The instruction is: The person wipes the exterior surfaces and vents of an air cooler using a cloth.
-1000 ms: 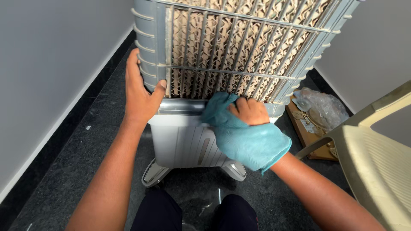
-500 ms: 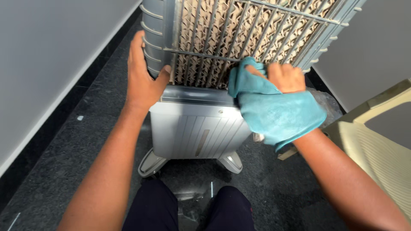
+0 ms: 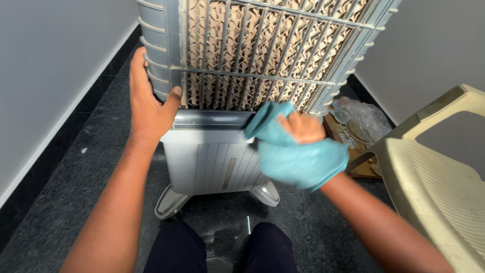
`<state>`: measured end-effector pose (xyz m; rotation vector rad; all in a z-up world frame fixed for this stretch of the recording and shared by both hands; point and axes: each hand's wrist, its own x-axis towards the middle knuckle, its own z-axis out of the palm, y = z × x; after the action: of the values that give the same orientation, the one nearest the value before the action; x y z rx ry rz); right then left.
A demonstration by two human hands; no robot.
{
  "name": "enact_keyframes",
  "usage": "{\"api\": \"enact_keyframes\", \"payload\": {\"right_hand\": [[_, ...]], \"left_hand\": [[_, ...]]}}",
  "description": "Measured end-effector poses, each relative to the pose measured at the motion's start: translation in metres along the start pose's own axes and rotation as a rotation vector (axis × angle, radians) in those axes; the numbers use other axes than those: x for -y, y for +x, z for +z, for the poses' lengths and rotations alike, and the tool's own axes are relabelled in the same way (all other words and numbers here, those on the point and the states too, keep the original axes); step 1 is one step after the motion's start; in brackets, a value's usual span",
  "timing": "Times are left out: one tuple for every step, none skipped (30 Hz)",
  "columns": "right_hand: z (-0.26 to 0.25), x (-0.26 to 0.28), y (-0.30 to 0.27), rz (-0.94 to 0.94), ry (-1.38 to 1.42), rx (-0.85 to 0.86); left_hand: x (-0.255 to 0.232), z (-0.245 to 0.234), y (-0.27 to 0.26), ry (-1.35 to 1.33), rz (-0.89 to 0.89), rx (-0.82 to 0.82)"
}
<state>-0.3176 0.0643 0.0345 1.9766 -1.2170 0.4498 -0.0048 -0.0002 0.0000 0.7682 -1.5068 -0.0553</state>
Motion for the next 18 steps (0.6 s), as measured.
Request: {"api": "enact_keyframes", "payload": {"right_hand": [[0.000, 0.006, -0.006, -0.130, 0.003, -0.297], [0.000, 0.007, -0.002, -0.114, -0.006, -0.232], [-0.004, 0.004, 0.005, -0.098, -0.014, -0.167], [-0.010, -0.002, 0.009, -0.077, -0.024, -0.091], [-0.015, -0.009, 0.013, -0.057, -0.034, -0.015], [-0.021, -0.017, 0.015, -0.036, -0.050, 0.064], [-0.024, -0.022, 0.014, -0.016, -0.066, 0.143], [-0.022, -0.015, 0.012, -0.074, -0.084, 0.038], [-0.020, -0.007, 0.008, -0.116, -0.081, -0.032], [-0.015, 0.004, 0.005, -0.151, -0.065, -0.096], [-0.014, 0.004, 0.005, -0.147, -0.060, -0.095], [-0.015, -0.002, 0.007, -0.118, -0.067, -0.052], [-0.016, -0.009, 0.010, -0.081, -0.079, -0.020], [-0.017, -0.018, 0.013, -0.043, -0.094, 0.015], [-0.018, -0.021, 0.011, -0.035, -0.102, 0.020], [-0.015, -0.021, 0.009, -0.045, -0.108, 0.013], [-0.011, -0.018, 0.006, -0.058, -0.102, 0.007], [-0.005, -0.014, 0.004, -0.090, -0.098, -0.013]], "left_hand": [[0.001, 0.001, 0.000, -0.005, 0.016, 0.004], [0.003, -0.002, 0.001, 0.001, 0.032, 0.006], [0.004, -0.004, 0.002, 0.017, 0.029, -0.004], [0.005, -0.001, 0.001, 0.027, 0.021, -0.007], [0.006, 0.001, 0.000, 0.036, 0.012, -0.009], [0.006, 0.003, -0.002, 0.033, 0.011, -0.001], [0.007, 0.001, -0.004, 0.030, 0.010, 0.007], [0.007, 0.000, -0.001, 0.028, 0.017, 0.010], [0.007, 0.002, 0.001, 0.018, 0.012, 0.012], [0.008, 0.002, 0.001, 0.017, 0.006, 0.011], [0.008, 0.001, 0.000, 0.016, -0.001, 0.010], [0.009, 0.001, 0.000, 0.031, 0.006, 0.008], [0.011, 0.001, 0.000, 0.045, 0.013, 0.005], [0.011, 0.002, -0.001, 0.054, 0.016, 0.005], [0.012, 0.002, -0.003, 0.038, 0.019, 0.010], [0.012, 0.002, -0.003, 0.019, 0.027, 0.013], [0.012, 0.002, -0.002, 0.000, 0.035, 0.016], [0.012, 0.003, -0.001, 0.004, 0.034, 0.017]]}}
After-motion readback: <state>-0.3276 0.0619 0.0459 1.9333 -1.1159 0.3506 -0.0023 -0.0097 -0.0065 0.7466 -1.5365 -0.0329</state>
